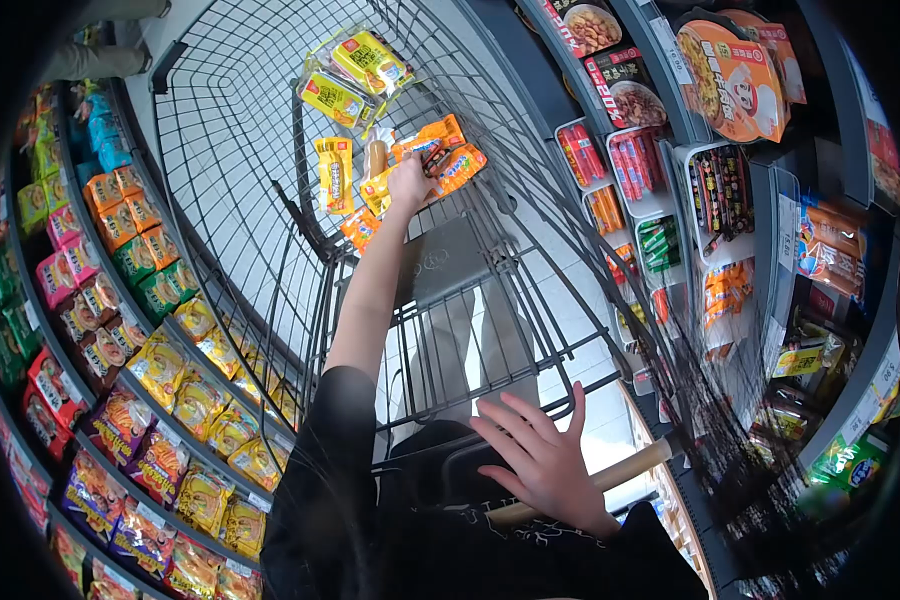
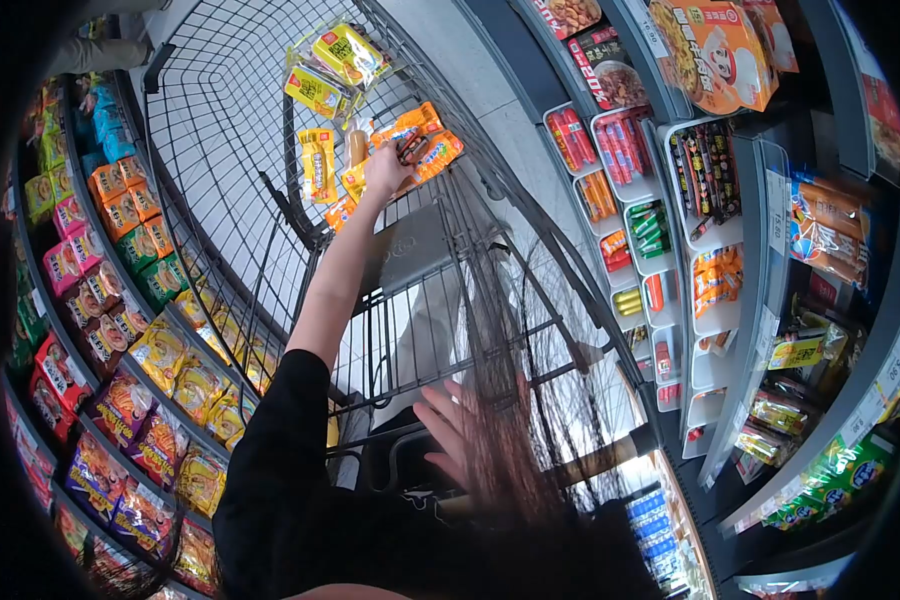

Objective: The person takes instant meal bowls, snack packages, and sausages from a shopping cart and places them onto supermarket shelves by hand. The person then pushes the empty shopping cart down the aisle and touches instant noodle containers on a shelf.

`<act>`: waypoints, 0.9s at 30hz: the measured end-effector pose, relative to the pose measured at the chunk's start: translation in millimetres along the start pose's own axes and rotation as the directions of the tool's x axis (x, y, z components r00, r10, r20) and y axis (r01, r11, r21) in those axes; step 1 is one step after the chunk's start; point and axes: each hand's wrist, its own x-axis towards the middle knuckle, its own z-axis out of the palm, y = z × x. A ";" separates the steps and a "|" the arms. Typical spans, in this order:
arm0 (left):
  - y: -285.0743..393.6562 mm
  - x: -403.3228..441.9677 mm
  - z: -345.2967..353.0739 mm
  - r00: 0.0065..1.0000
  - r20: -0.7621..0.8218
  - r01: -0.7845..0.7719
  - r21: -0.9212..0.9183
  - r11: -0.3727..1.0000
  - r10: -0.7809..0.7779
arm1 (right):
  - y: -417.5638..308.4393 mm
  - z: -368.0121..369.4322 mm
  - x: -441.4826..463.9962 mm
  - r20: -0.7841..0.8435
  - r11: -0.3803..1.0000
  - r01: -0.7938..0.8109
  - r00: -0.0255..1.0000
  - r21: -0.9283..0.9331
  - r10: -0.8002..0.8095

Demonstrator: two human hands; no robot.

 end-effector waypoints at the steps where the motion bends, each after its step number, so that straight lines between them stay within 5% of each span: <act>1: -0.5 1.2 -2.7 1.000 0.024 0.014 0.031 0.999 -0.015 | 0.3 -0.3 -0.3 0.001 1.000 -0.001 1.000 -0.002 0.001; 9: -67.2 -2.9 -3.2 0.996 -0.007 0.092 0.081 0.993 -0.091 | 1.2 -2.7 -2.5 -0.008 0.999 -0.003 1.000 0.042 0.004; 15: -118.7 -50.1 -46.2 0.959 0.140 0.211 0.227 0.951 -0.246 | 2.3 -5.4 -3.3 0.004 0.999 0.001 1.000 0.053 -0.001; 19: -115.7 -54.2 -47.0 0.977 -0.029 0.213 0.187 0.959 -0.212 | 2.7 -5.7 -2.6 0.014 0.999 0.008 1.000 0.037 -0.009; 23: -103.6 -22.2 -21.7 0.988 -0.143 -0.053 0.082 0.995 0.064 | 2.6 -5.3 -0.2 0.017 0.999 0.015 1.000 0.050 -0.016; 27: -64.6 -8.3 -21.1 0.995 -0.097 0.034 0.135 0.990 -0.021 | 2.2 -2.6 0.5 0.003 0.999 0.008 1.000 0.045 -0.008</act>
